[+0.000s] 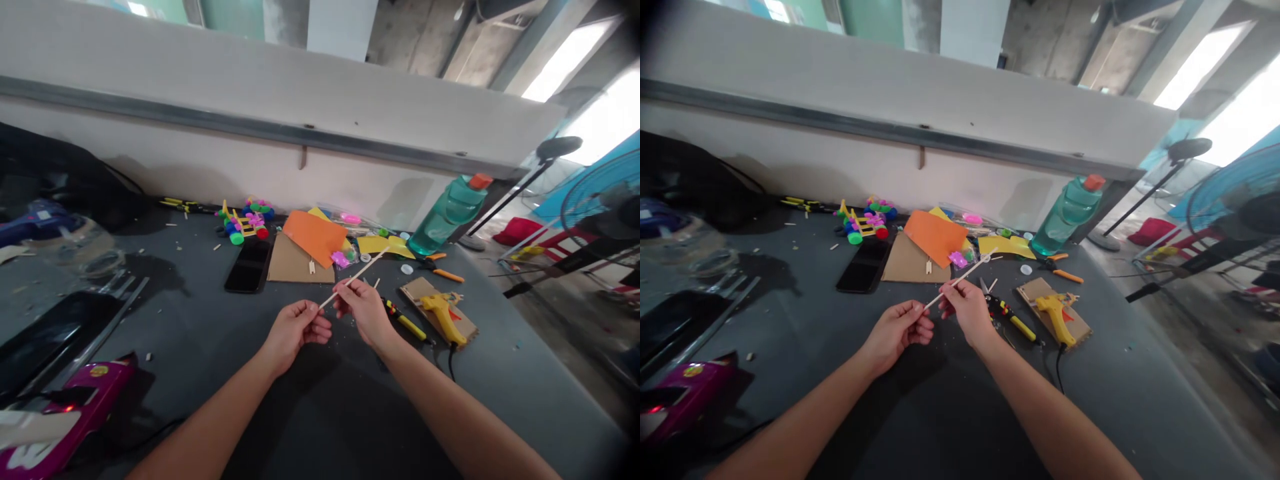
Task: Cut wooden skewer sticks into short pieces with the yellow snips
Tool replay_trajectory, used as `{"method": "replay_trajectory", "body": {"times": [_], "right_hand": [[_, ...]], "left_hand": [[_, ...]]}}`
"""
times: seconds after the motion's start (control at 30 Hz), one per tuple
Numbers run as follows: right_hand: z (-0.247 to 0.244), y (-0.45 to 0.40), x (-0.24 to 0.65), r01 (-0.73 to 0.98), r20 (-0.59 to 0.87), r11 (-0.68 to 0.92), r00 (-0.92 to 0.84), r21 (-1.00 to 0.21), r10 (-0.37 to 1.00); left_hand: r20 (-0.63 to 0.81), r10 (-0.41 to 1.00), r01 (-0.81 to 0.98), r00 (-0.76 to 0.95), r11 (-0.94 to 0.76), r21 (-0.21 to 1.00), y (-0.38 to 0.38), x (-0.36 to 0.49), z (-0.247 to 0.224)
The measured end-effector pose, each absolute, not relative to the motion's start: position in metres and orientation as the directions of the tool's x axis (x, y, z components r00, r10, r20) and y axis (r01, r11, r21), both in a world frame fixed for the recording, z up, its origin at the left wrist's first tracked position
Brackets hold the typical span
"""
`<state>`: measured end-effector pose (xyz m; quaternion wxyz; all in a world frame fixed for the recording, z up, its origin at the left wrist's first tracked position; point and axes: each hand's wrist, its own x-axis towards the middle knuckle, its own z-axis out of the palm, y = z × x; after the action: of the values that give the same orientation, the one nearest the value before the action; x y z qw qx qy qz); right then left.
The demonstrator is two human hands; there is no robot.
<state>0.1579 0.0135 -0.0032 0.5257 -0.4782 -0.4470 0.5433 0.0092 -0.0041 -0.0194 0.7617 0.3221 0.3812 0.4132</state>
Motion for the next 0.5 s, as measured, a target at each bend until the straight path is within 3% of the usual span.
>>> {"method": "replay_trajectory", "body": {"times": [0.27, 0.5], "right_hand": [[-0.011, 0.010, 0.155, -0.362, -0.075, -0.037, 0.091, -0.931, 0.993], [-0.008, 0.009, 0.164, -0.384, -0.059, -0.014, 0.104, -0.923, 0.993]], "left_hand": [[-0.271, 0.916, -0.330, 0.294, 0.364, 0.871, -0.003, 0.006, -0.021], [-0.221, 0.939, -0.354, 0.262, 0.307, 0.884, -0.001, 0.005, -0.018]]}}
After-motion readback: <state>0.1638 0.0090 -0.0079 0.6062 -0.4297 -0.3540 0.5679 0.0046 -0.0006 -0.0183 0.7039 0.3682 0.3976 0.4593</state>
